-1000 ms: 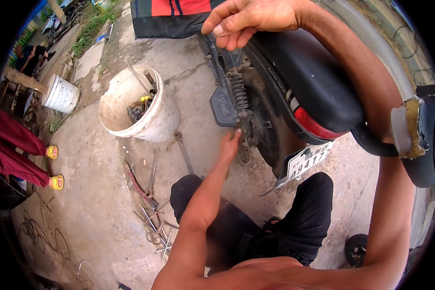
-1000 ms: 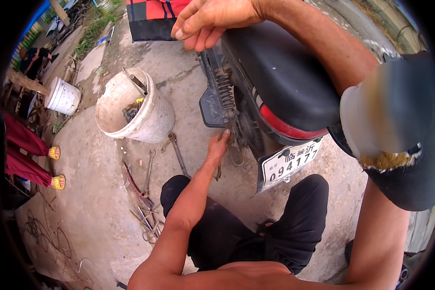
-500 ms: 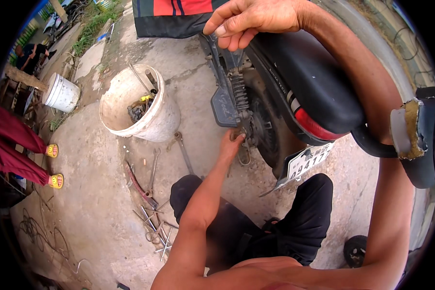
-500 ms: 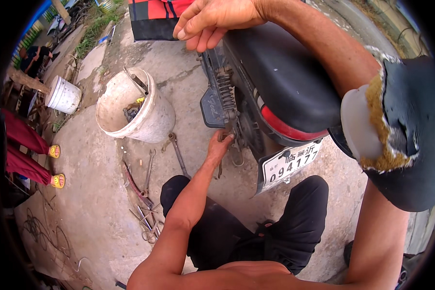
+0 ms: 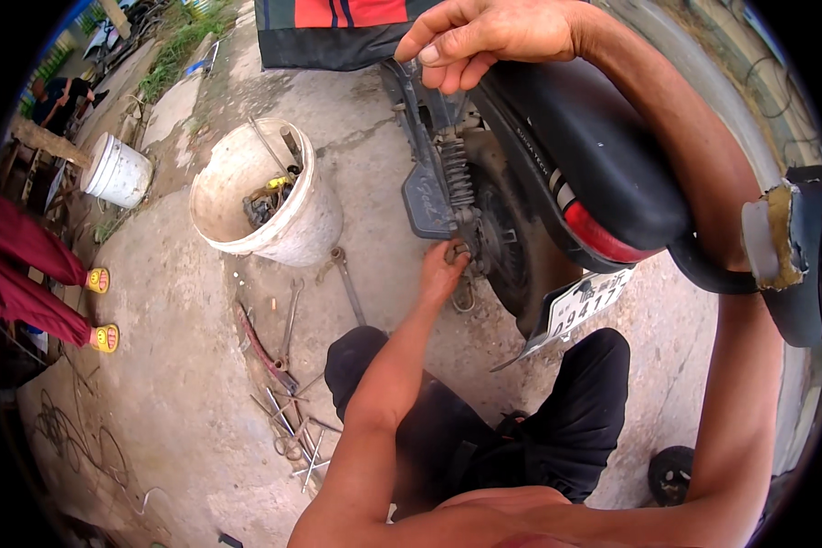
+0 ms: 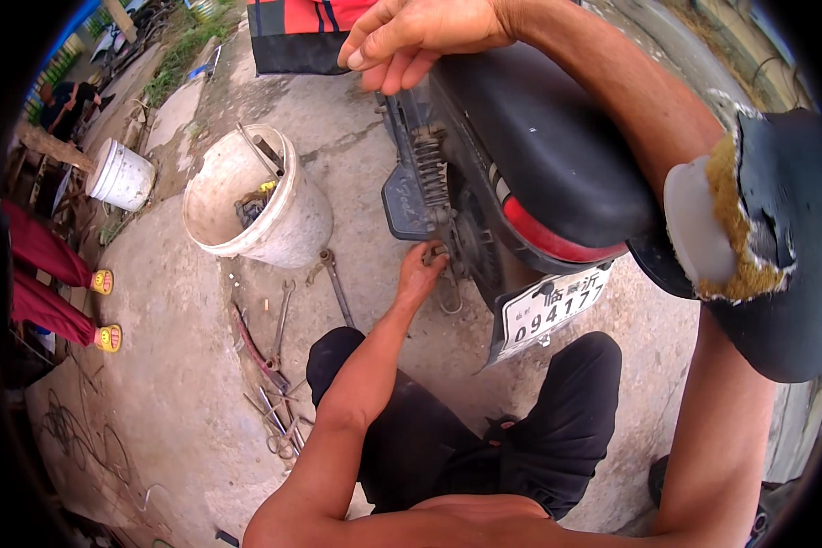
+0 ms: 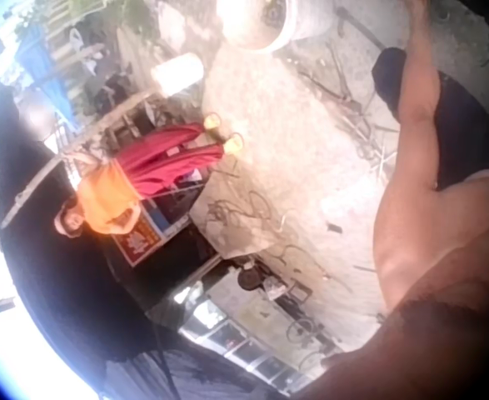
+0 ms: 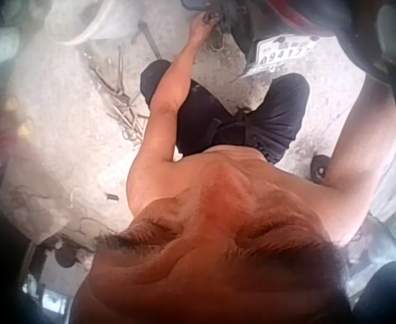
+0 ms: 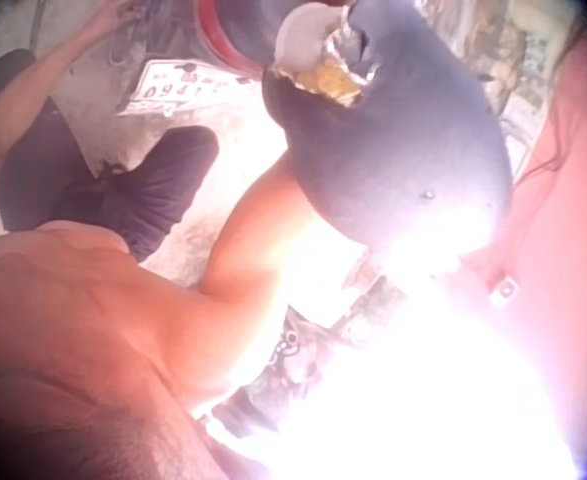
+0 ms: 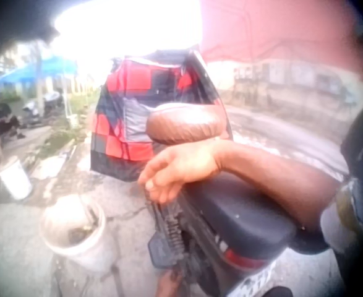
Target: The person reaches into a bucket to select various tools and then uses a wrench to tighten or loosen components on the rear wheel assembly of a bicycle.
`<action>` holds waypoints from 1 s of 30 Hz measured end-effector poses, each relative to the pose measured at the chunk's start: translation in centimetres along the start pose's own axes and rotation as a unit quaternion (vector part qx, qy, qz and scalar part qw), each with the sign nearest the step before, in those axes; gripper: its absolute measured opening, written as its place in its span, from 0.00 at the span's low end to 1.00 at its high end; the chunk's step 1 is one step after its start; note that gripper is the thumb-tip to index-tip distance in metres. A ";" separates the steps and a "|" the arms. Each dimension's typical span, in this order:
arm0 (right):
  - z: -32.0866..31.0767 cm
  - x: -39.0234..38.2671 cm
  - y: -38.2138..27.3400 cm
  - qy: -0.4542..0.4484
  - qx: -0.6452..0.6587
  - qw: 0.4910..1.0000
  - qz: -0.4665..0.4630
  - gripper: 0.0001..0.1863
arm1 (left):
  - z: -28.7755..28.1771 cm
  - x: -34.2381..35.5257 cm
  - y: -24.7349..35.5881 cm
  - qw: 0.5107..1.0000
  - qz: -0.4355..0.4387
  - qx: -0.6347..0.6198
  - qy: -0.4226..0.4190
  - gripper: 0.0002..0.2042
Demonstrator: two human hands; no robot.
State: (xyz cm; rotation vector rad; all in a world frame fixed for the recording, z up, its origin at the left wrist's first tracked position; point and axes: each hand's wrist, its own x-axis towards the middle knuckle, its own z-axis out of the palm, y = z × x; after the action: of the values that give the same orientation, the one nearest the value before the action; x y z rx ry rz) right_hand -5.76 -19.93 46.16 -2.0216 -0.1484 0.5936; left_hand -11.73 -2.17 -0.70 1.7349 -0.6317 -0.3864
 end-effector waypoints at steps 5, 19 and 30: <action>0.3 0.2 -0.2 0.007 -0.002 1.000 0.005 0.28 | -0.5 -0.3 -0.2 0.999 -0.022 0.002 0.030 0.18; 0.4 0.1 -0.2 0.012 -0.017 1.000 -0.006 0.27 | -0.9 -0.3 0.2 0.995 -0.073 -0.054 -0.048 0.19; 0.1 0.0 -0.1 0.012 -0.001 1.000 -0.010 0.27 | -0.6 0.4 -1.7 0.993 -0.079 -0.070 -0.046 0.19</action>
State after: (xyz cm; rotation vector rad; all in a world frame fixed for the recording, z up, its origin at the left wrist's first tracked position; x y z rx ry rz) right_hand -5.82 -19.82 46.20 -2.0265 -0.1551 0.5567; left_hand -10.71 -1.66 -2.14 1.6436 -0.5207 -0.6096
